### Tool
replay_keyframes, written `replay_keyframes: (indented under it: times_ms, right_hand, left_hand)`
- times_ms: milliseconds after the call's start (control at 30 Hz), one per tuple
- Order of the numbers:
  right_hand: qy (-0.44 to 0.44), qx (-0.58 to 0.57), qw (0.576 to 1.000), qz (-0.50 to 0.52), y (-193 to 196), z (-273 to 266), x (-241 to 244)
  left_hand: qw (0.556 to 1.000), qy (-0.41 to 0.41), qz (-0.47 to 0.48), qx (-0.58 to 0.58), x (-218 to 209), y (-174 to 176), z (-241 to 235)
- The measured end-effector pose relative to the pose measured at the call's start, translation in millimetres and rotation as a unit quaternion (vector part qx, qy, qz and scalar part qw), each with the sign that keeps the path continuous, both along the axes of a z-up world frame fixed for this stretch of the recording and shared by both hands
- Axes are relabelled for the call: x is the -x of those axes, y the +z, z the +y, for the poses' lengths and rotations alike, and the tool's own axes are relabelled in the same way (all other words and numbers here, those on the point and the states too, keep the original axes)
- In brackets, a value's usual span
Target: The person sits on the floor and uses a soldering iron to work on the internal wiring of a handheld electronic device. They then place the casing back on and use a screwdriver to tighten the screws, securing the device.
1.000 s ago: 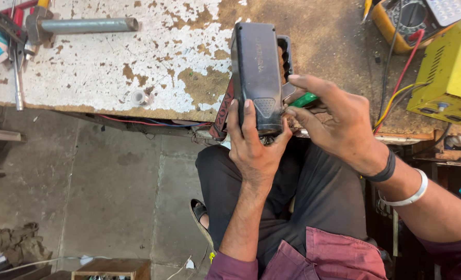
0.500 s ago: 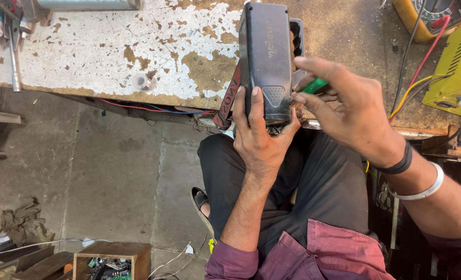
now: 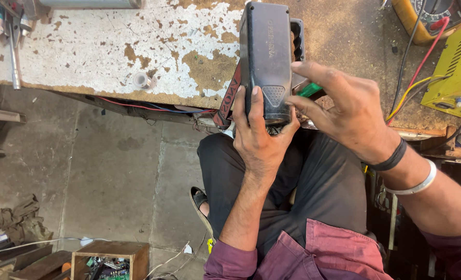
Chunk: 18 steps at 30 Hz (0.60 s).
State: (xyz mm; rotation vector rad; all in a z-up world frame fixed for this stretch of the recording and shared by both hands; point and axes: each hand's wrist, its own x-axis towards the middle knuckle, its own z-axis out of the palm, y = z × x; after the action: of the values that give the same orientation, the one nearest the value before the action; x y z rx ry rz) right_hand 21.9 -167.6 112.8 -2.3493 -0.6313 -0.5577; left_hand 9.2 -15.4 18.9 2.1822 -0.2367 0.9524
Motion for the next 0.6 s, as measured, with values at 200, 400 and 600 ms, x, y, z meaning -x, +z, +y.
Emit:
replay_keyframes:
  times_ms: [200, 400, 600]
  right_hand:
    - [0.089, -0.087, 0.987, 0.102, 9.1, -4.4, 3.1]
    - [0.014, -0.038, 0.998, 0.056, 0.8, -1.8, 0.2]
    - [0.128, -0.061, 0.988, 0.055, 2.2, -10.5, -5.2]
  left_hand:
    - [1.0, -0.003, 0.003, -0.001, 0.6, -0.8, 0.6]
    - [1.0, -0.005, 0.006, 0.006, 0.4, -0.6, -0.1]
    - [1.0, -0.004, -0.001, 0.004, 0.2, 1.4, 0.3]
